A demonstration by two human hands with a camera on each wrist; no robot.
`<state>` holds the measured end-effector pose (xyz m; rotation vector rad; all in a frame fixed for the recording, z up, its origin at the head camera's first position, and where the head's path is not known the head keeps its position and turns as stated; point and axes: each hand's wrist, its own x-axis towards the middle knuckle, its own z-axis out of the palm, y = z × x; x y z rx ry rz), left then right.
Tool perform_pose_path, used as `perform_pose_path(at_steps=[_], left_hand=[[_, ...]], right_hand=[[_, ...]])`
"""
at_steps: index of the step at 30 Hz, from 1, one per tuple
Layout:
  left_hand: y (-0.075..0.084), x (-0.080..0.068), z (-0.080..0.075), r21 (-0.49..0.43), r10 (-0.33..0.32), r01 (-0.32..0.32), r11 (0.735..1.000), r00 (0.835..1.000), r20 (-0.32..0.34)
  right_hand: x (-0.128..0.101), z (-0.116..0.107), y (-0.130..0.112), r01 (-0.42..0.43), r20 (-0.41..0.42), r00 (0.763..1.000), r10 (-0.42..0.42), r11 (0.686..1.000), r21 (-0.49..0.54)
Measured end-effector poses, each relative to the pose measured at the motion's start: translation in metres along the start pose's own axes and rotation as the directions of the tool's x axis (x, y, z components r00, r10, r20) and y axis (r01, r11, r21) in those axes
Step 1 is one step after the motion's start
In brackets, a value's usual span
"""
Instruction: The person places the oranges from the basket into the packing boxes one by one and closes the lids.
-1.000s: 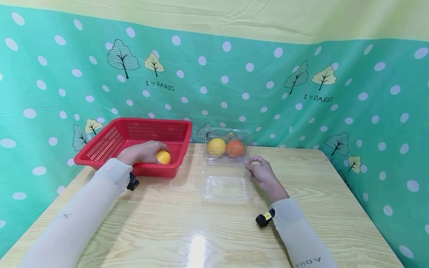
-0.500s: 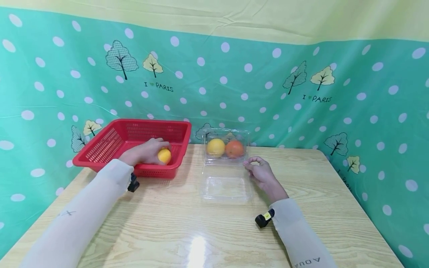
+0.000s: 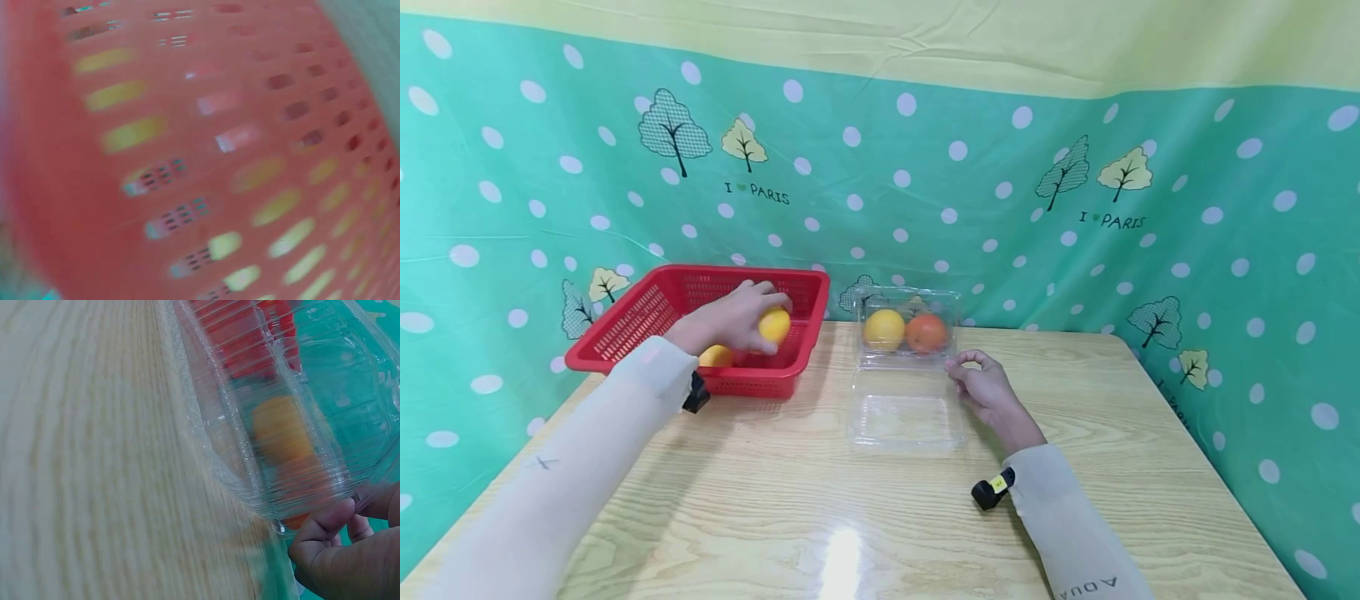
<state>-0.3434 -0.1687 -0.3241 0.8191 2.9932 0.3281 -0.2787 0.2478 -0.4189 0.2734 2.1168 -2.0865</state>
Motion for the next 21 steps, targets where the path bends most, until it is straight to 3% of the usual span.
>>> perform_pose_path(at_steps=[5, 9, 17, 21], left_hand=[[0.013, 0.004, -0.011, 0.054, 0.089, -0.086, 0.995, 0.995, -0.040], [0.027, 0.006, -0.014, 0.060, 0.171, -0.165, 0.984, 0.981, -0.096], [0.055, 0.007, -0.008, 0.015, 0.330, -0.334, 0.943, 0.924, -0.193], [0.071, 0.008, 0.001, 0.025, 0.394, -0.397, 0.917, 0.897, -0.201]], right_hand=[[-0.001, 0.000, 0.000, 0.002, -0.004, 1.000, -0.002, 1.000, -0.008], [-0.002, 0.000, -0.001, -0.002, -0.005, 1.000, 0.002, 1.000, -0.006], [-0.003, 0.003, -0.003, -0.018, -0.004, 1.000, 0.018, 1.000, -0.005], [-0.004, 0.004, -0.004, -0.020, -0.008, 1.000, 0.020, 1.000, -0.010]])
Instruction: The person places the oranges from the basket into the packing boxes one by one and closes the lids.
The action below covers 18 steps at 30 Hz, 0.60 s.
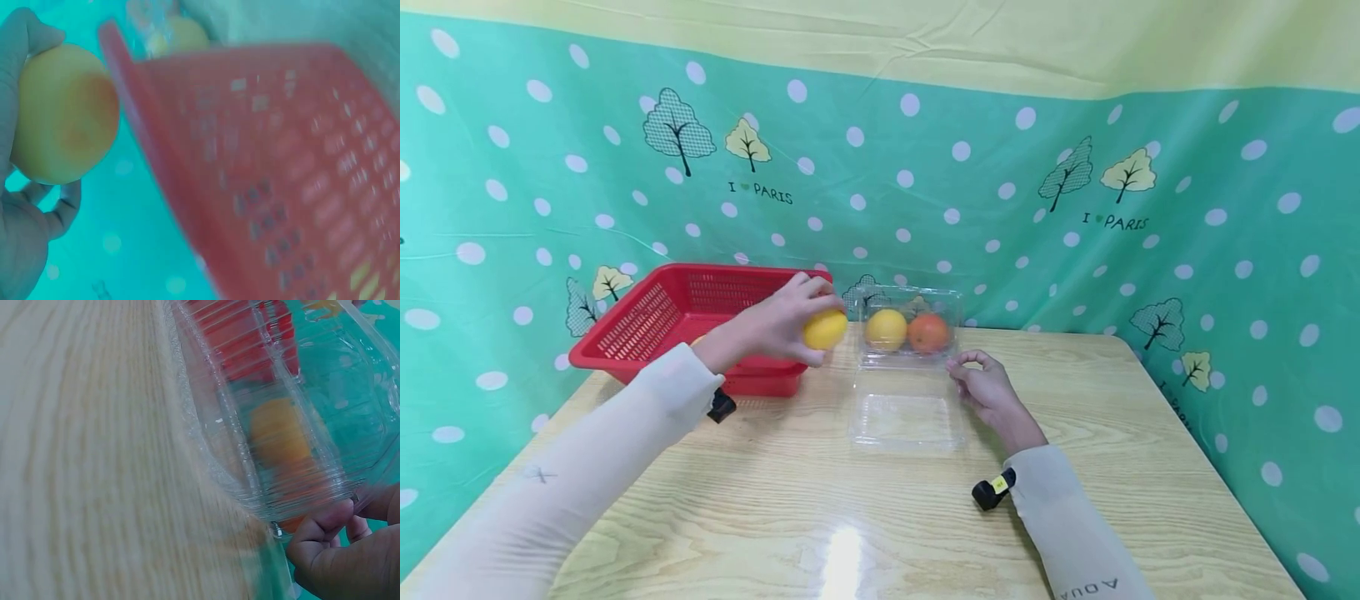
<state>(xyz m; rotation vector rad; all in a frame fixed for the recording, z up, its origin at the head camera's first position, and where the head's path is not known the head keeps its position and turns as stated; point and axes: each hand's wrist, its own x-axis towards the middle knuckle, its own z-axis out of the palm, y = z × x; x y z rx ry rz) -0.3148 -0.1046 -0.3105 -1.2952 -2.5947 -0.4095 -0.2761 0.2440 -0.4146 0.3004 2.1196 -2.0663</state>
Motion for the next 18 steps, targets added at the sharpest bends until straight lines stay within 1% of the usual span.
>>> perform_pose_path(at_steps=[5, 9, 13, 18], left_hand=[[0.023, 0.009, 0.017, 0.012, 0.102, -0.102, 0.995, 0.995, 0.014], [0.037, 0.015, 0.032, 0.024, 0.146, -0.147, 0.989, 0.988, 0.045], [0.047, 0.018, 0.045, 0.023, 0.145, -0.148, 0.989, 0.986, 0.084], [0.056, 0.020, 0.058, -0.028, 0.138, -0.136, 0.990, 0.983, 0.123]], right_hand=[[0.000, 0.000, 0.000, 0.006, 0.008, 1.000, -0.006, 1.000, 0.010], [0.000, 0.000, 0.001, 0.004, 0.003, 1.000, -0.004, 1.000, 0.007], [0.000, 0.000, 0.001, 0.009, 0.016, 1.000, -0.009, 1.000, 0.013], [0.000, 0.000, 0.000, 0.012, 0.013, 1.000, -0.012, 1.000, 0.023]])
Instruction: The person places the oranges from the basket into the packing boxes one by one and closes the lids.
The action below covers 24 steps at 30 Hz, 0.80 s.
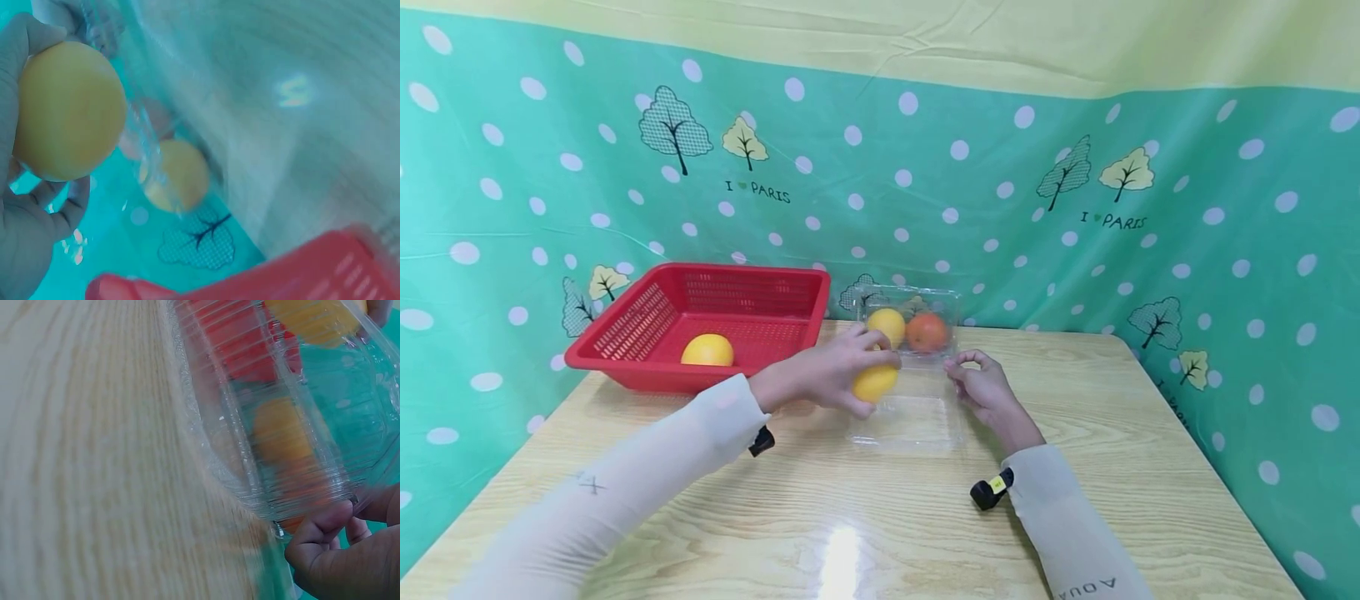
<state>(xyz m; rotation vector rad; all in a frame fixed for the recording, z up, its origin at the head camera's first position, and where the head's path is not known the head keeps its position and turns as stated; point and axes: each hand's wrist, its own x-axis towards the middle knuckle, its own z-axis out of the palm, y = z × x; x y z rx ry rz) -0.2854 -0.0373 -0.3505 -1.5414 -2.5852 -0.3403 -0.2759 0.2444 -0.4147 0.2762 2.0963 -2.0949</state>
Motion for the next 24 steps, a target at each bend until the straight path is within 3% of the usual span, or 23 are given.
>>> perform_pose_path(at_steps=[6, 16, 24], left_hand=[[0.006, 0.006, 0.014, -0.020, -0.037, 0.038, 0.999, 0.997, 0.067], [0.014, 0.017, 0.026, -0.044, -0.043, 0.051, 0.998, 0.983, 0.179], [0.013, 0.017, 0.038, 0.006, -0.052, 0.052, 0.999, 0.980, 0.193]], right_hand=[[0.001, 0.001, 0.001, 0.003, -0.005, 1.000, -0.003, 1.000, -0.007], [0.002, 0.000, 0.000, -0.022, -0.020, 1.000, 0.022, 0.999, -0.026], [0.001, 0.000, -0.002, -0.023, -0.019, 1.000, 0.022, 0.999, -0.026]])
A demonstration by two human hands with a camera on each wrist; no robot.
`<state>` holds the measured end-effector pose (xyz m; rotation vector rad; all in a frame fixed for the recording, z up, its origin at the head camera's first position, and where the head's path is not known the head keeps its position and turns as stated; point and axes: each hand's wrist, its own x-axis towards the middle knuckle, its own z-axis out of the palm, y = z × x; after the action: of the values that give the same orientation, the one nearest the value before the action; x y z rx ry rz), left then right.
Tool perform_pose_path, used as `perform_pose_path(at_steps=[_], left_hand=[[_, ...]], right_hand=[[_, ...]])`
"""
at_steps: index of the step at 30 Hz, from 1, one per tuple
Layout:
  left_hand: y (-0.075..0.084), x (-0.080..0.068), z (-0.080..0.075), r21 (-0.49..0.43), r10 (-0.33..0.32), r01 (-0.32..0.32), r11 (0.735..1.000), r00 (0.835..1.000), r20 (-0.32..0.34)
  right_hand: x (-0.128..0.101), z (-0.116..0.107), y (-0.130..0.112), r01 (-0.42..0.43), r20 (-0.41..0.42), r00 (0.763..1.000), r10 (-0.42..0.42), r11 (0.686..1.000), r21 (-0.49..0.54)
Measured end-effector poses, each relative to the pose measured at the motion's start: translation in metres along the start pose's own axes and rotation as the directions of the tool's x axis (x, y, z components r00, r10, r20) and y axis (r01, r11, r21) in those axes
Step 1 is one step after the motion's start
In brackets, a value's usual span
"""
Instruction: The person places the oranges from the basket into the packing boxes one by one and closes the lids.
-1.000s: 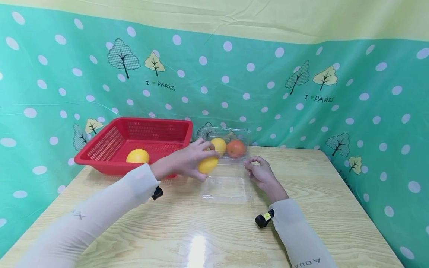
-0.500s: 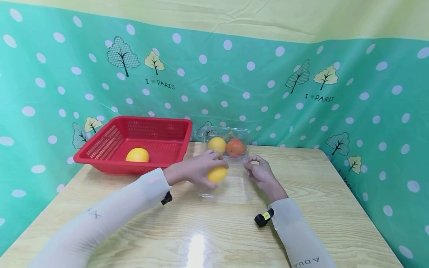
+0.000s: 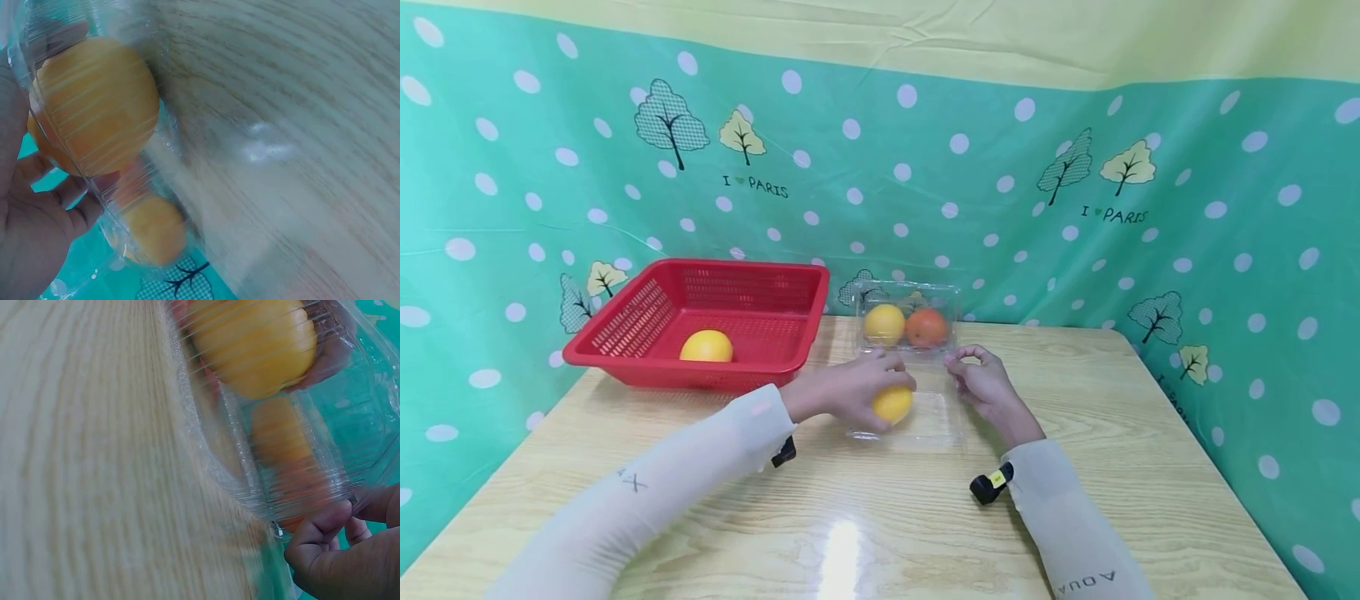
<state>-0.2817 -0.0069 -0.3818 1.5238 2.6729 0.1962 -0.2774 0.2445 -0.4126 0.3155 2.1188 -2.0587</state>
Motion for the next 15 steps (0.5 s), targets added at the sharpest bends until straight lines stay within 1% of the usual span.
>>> perform_pose_path(at_steps=[6, 12, 15], left_hand=[[0.001, -0.003, 0.000, -0.013, -0.010, 0.010, 1.000, 1.000, 0.003], [0.003, -0.008, -0.007, -0.010, 0.003, -0.003, 1.000, 1.000, -0.007], [0.001, -0.011, -0.010, -0.011, 0.004, -0.005, 1.000, 1.000, -0.015]], right_hand=[[0.000, 0.001, 0.000, -0.001, -0.006, 1.000, 0.001, 1.000, -0.008], [0.001, 0.001, 0.001, 0.006, -0.002, 1.000, -0.006, 1.000, 0.000], [0.001, 0.000, 0.002, 0.004, -0.002, 1.000, -0.004, 1.000, -0.007]])
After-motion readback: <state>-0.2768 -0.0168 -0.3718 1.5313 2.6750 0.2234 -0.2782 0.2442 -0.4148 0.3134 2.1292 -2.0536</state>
